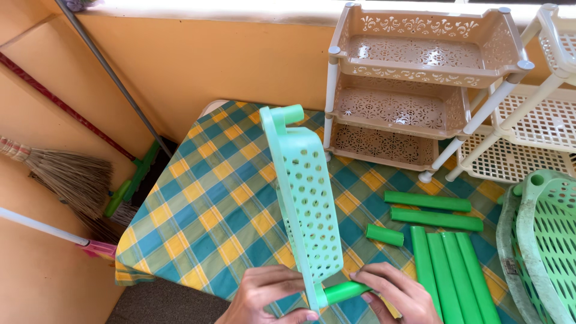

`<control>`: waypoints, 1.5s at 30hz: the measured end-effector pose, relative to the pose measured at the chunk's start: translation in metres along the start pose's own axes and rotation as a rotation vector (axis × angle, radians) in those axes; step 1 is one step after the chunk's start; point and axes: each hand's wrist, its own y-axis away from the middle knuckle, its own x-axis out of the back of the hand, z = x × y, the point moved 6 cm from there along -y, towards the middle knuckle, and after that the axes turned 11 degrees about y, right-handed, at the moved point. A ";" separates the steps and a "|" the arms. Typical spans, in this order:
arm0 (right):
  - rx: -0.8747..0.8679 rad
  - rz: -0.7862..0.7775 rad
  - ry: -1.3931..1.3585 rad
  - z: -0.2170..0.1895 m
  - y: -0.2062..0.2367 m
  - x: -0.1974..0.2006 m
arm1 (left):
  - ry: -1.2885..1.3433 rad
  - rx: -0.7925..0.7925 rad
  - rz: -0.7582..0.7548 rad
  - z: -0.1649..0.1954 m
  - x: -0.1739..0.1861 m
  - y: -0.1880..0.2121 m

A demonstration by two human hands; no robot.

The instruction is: The person disassembles a small green plastic corner shelf on a table, pulling green plastic tubes out of the perforated basket tiers by hand. They set the tubes aside, stack the separated baskets, and arrange the tubes in rows on the table.

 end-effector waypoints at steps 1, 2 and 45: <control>0.000 0.016 0.005 -0.003 -0.002 0.004 | 0.012 0.012 -0.003 0.003 0.003 -0.004; 0.001 0.027 0.010 -0.005 -0.005 0.007 | 0.023 0.012 0.013 0.007 0.007 -0.008; -0.202 0.151 -0.122 -0.028 -0.090 0.050 | 0.174 0.294 0.345 -0.014 0.058 -0.076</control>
